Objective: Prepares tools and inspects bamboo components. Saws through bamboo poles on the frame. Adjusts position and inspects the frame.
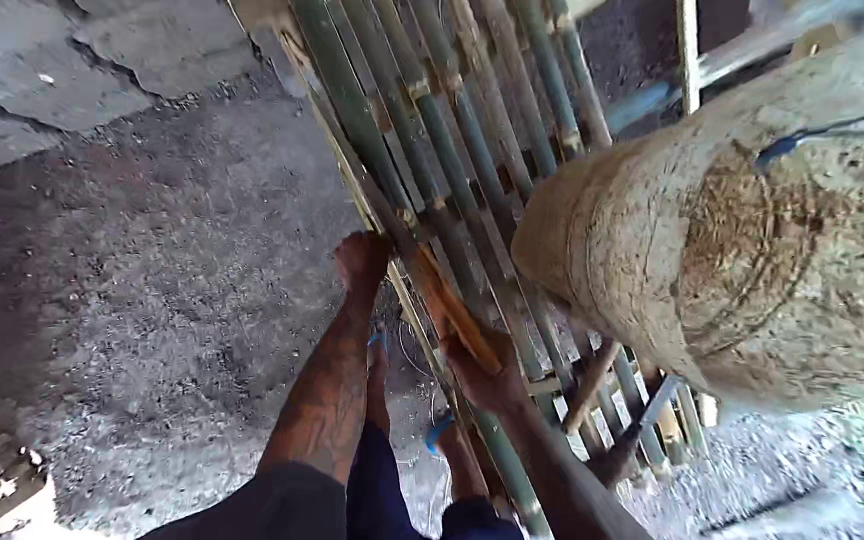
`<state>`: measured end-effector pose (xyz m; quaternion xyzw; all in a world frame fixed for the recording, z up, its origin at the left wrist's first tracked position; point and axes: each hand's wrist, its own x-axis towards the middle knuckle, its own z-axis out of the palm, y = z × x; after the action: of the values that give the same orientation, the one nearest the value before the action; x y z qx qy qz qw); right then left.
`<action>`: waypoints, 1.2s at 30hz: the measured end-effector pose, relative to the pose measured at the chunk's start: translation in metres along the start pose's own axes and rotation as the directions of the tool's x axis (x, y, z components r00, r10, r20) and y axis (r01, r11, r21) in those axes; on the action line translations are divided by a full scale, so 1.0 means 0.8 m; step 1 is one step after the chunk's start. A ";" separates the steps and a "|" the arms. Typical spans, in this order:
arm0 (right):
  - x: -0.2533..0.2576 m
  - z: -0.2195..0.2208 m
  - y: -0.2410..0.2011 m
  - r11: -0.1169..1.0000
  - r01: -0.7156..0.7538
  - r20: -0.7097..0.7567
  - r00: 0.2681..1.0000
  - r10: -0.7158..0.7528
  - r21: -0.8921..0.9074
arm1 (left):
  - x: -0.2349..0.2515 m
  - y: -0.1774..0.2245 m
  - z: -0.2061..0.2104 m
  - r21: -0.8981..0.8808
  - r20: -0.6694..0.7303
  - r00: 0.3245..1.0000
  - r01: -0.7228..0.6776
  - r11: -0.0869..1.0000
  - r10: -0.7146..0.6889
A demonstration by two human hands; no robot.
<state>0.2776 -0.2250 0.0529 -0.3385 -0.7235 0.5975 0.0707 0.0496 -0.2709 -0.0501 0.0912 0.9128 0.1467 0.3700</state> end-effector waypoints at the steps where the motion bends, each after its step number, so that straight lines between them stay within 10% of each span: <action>1: -0.036 -0.010 -0.016 0.999 -0.046 -0.006 0.999 0.046 -0.022 | -0.004 0.002 0.000 -0.002 0.010 1.000 -0.010 1.000 0.010; 6: -0.207 -0.079 -0.077 0.979 -0.122 0.013 0.992 0.126 -0.163 | -0.007 0.003 0.010 0.223 0.054 0.999 -0.018 0.975 0.006; 12: -0.016 0.003 0.007 1.000 -0.018 0.007 1.000 0.018 -0.002 | -0.009 0.002 0.007 0.134 0.038 0.999 -0.036 0.990 0.031; 19: -0.211 -0.086 -0.055 0.986 -0.122 0.029 0.992 0.125 -0.111 | -0.002 -0.002 0.015 0.041 -0.037 0.999 0.020 0.999 -0.018; 25: -0.008 0.009 0.009 0.998 -0.057 0.011 0.998 0.056 0.034 | -0.012 -0.005 0.017 0.131 0.011 0.999 -0.049 0.990 0.048; 32: -0.205 -0.070 -0.047 0.983 -0.131 0.016 0.991 0.134 -0.130 | 0.002 -0.007 0.017 -0.016 -0.058 0.998 0.003 1.000 -0.004; 36: -0.052 -0.008 0.000 0.994 -0.074 0.005 0.997 0.074 -0.079 | 0.002 -0.004 0.008 0.024 -0.016 0.999 -0.047 0.999 0.048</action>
<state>0.3126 -0.2438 0.0669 -0.3651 -0.7338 0.5720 0.0321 0.0530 -0.2720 -0.0566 0.1160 0.9150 0.1453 0.3580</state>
